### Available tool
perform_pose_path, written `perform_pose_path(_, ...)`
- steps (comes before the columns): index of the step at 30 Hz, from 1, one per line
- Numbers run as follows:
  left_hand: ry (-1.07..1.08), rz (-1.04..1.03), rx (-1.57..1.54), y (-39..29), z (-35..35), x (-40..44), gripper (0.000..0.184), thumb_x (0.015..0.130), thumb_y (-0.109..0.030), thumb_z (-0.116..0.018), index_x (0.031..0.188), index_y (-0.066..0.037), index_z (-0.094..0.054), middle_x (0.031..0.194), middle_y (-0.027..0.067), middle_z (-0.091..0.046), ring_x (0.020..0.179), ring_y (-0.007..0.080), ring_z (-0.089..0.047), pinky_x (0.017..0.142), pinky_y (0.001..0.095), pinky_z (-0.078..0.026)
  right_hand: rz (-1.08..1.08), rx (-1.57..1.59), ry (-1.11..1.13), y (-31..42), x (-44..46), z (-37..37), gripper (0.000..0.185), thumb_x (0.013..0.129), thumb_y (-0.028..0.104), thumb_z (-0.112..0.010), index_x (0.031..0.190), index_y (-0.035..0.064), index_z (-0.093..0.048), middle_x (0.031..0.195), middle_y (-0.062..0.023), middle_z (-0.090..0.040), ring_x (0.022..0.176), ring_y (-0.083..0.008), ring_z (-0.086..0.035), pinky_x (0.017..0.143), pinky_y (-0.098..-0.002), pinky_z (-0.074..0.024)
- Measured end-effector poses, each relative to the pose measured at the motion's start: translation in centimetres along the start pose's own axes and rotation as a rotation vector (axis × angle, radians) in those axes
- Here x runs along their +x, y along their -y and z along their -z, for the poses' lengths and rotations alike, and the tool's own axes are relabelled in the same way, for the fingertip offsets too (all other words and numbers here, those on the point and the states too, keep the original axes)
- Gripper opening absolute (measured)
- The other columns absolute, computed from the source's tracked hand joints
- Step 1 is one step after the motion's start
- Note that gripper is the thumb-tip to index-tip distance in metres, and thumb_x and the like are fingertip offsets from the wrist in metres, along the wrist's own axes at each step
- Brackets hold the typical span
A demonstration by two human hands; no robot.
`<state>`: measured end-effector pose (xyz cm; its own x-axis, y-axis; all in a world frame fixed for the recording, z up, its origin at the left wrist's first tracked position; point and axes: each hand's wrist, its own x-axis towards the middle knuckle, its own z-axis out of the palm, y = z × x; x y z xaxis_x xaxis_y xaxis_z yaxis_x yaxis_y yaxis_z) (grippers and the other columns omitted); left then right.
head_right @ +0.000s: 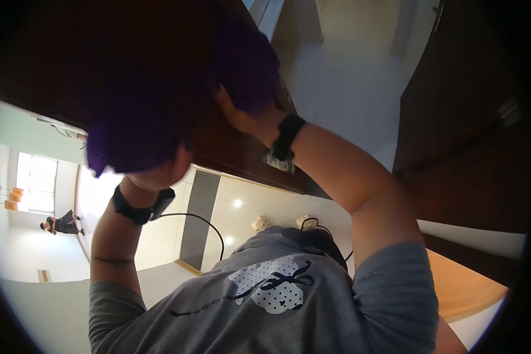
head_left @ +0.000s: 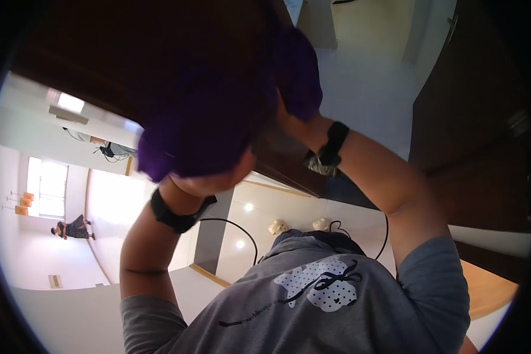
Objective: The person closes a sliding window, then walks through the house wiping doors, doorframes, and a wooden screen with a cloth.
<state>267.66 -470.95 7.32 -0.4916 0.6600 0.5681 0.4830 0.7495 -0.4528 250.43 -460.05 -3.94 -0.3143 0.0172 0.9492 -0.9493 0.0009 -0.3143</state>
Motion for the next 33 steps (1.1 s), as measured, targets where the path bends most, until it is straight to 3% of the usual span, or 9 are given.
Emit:
perform_pose_path(2, 0.104, 0.226, -0.47, -3.5, -1.3, -0.1, 0.051, 0.072, -0.026, -0.073, 0.119, -0.008, -0.062, 0.123, 0.0127, -0.061, 0.113, 0.0287, -0.059, 0.1, 0.0404, -0.044, -0.136, -0.034, 0.081, -0.2, -4.2, 3.0, 0.04, 0.087, 0.021, -0.056, 0.122, 0.002, -0.053, 0.122, -0.0192, -0.056, 0.118, -0.0381, -0.049, 0.104, -0.0434, -0.0364)
perform_pose_path(5, 0.305, 0.233, -0.475, -8.6, -0.2, 2.9, 0.047, 0.079, -0.024, -0.069, 0.123, -0.008, -0.059, 0.125, 0.0115, -0.059, 0.113, 0.0266, -0.058, 0.101, 0.0409, -0.044, -0.393, -0.072, 0.356, 3.6, -5.7, 10.3, 0.049, 0.099, 0.019, -0.039, 0.143, -0.0009, -0.03, 0.148, -0.0199, -0.033, 0.14, -0.0329, -0.026, 0.116, -0.0396, -0.0192)
perform_pose_path(9, 0.538, 0.331, -0.695, -12.2, -1.4, 3.5, 0.041, 0.084, -0.022, -0.064, 0.123, -0.008, -0.059, 0.127, 0.0121, -0.058, 0.114, 0.0276, -0.057, 0.102, 0.0423, -0.043, -0.533, -0.241, 0.266, 1.9, -12.7, 12.7, 0.046, 0.087, 0.022, -0.058, 0.129, 0.0049, -0.049, 0.125, -0.0171, -0.055, 0.122, -0.0324, -0.048, 0.106, -0.0402, -0.0357)
perform_pose_path(14, 0.43, -0.181, -0.132, -15.3, 0.5, 8.1, 0.036, 0.084, -0.022, -0.061, 0.119, -0.013, -0.063, 0.125, 0.0092, -0.059, 0.116, 0.0298, -0.056, 0.103, 0.0452, -0.042, -0.714, -0.179, 0.308, 4.2, -15.6, 16.8, 0.045, 0.088, 0.024, -0.057, 0.128, 0.0057, -0.05, 0.125, -0.0163, -0.055, 0.122, -0.0316, -0.048, 0.106, -0.0399, -0.0358)
perform_pose_path(20, 0.456, -0.387, -0.061, -19.6, 3.2, 9.0, 0.033, 0.086, -0.022, -0.056, 0.117, -0.013, -0.064, 0.122, 0.0103, -0.061, 0.115, 0.0296, -0.057, 0.103, 0.047, -0.042, -0.755, -0.104, 0.324, 9.0, -14.6, 21.6, 0.043, 0.089, 0.025, -0.056, 0.127, 0.0066, -0.051, 0.125, -0.0154, -0.055, 0.122, -0.0306, -0.048, 0.106, -0.0395, -0.0358)
perform_pose_path(28, 0.422, -0.286, -0.378, -21.0, 3.1, 9.6, 0.037, 0.091, -0.023, -0.047, 0.123, -0.009, -0.06, 0.126, 0.0124, -0.059, 0.115, 0.0307, -0.057, 0.101, 0.0488, -0.045, -0.717, 0.127, 0.369, 13.9, -11.1, 23.9, 0.042, 0.09, 0.028, -0.055, 0.126, 0.0078, -0.052, 0.126, -0.0142, -0.055, 0.122, -0.0293, -0.048, 0.106, -0.039, -0.0359)
perform_pose_path(29, 0.292, -0.475, -0.108, -20.7, 2.0, 8.3, 0.041, 0.095, -0.027, -0.043, 0.131, -0.009, -0.052, 0.128, 0.013, -0.057, 0.116, 0.0295, -0.057, 0.102, 0.0489, -0.044, -0.707, 0.16, 0.388, 14.2, -11.0, 23.3, 0.041, 0.09, 0.028, -0.054, 0.126, 0.008, -0.052, 0.126, -0.0141, -0.055, 0.122, -0.0291, -0.048, 0.106, -0.0389, -0.0359)
perform_pose_path(31, 1.013, 0.502, -1.534, -19.0, 1.9, 8.4, 0.05, 0.097, -0.036, -0.038, 0.139, -0.008, -0.041, 0.136, 0.0125, -0.05, 0.122, 0.028, -0.051, 0.106, 0.0473, -0.041, -0.699, 0.232, 0.43, 14.0, -10.8, 19.4, 0.041, 0.091, 0.029, -0.054, 0.126, 0.0083, -0.052, 0.126, -0.0138, -0.055, 0.123, -0.0288, -0.048, 0.106, -0.0388, -0.0359)
perform_pose_path(33, 0.809, 0.034, -1.347, -5.6, -7.3, 2.3, 0.054, 0.098, -0.042, -0.036, 0.138, -0.008, -0.041, 0.137, 0.0113, -0.049, 0.125, 0.027, -0.049, 0.107, 0.0444, -0.038, -0.717, 0.282, 0.489, 5.9, -9.0, 6.5, 0.041, 0.091, 0.029, -0.054, 0.126, 0.0086, -0.052, 0.126, -0.0135, -0.055, 0.123, -0.0284, -0.048, 0.105, -0.0387, -0.036)
